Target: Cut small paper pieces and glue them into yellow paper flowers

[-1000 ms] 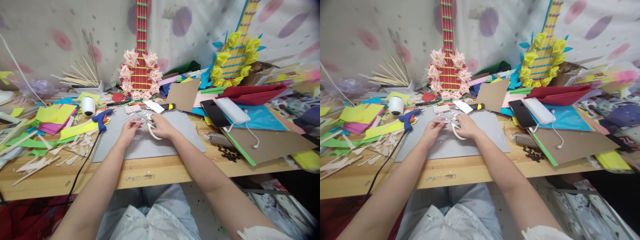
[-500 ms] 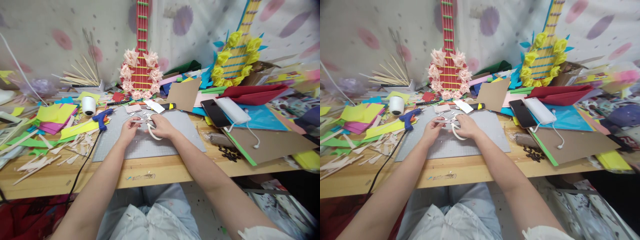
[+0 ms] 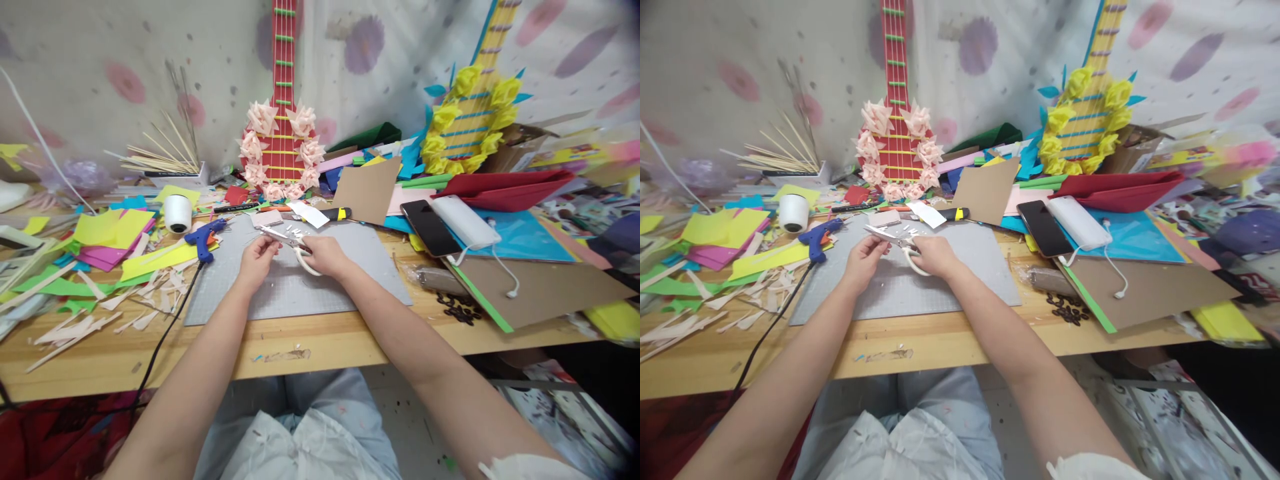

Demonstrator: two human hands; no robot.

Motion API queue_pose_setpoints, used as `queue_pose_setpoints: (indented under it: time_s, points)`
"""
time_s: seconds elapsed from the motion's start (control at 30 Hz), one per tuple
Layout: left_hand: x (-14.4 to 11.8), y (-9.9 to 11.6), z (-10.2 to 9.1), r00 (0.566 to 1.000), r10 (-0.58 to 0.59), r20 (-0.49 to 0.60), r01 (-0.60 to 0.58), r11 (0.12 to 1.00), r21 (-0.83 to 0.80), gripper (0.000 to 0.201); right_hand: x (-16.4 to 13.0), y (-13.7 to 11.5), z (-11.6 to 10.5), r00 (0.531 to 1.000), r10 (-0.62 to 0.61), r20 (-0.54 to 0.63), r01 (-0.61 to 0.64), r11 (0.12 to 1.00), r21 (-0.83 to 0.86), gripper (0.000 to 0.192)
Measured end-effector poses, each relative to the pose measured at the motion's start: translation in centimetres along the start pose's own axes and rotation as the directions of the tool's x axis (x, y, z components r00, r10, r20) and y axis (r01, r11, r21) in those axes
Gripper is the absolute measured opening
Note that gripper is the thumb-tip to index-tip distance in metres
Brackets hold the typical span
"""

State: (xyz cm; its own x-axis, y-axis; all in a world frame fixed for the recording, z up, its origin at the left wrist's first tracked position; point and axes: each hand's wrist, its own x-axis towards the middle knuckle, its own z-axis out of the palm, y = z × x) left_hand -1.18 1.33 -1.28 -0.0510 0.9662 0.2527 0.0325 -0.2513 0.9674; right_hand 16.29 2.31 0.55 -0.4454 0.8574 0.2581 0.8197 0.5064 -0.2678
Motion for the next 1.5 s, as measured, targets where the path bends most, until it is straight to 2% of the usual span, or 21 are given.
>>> queue_pose_setpoints:
  time_s: [0.2,0.4,0.6,0.87,1.17,1.37,1.5]
  points:
    - [0.0,0.6,-0.1,1.000,-0.014,-0.003,0.014,0.999,-0.048,0.023,0.1,0.7,-0.1,0.998,0.065,-0.015,-0.062,0.990,0.128,0.027]
    - [-0.2,0.6,-0.1,0.999,-0.015,0.047,0.019,0.997,-0.074,0.023,0.1,1.2,-0.5,0.996,-0.083,-0.020,0.086,0.972,0.218,0.029]
    - [-0.1,0.3,-0.1,0.999,-0.027,0.042,0.030,0.998,-0.053,0.023,0.0,0.9,-0.6,0.991,-0.136,0.009,0.132,0.970,0.203,0.034]
    - [-0.2,0.3,0.0,1.000,-0.022,0.021,0.023,0.999,-0.042,0.023,-0.2,0.6,-1.0,0.995,-0.080,0.063,0.067,0.980,0.187,0.035]
    - [-0.2,0.5,0.1,0.999,-0.020,0.025,0.022,0.999,-0.041,0.021,-0.2,0.7,-0.7,1.000,-0.023,-0.010,0.023,0.998,0.054,0.038]
    - [-0.2,0.5,0.1,0.999,-0.006,0.042,0.009,0.997,-0.081,0.023,-0.2,0.9,-0.8,0.997,0.068,-0.028,-0.064,0.989,0.132,0.036]
    - [-0.3,0.8,0.1,0.999,0.027,0.028,-0.024,0.995,-0.093,0.023,-0.2,0.7,-0.7,1.000,0.015,-0.007,-0.013,0.987,0.158,0.036]
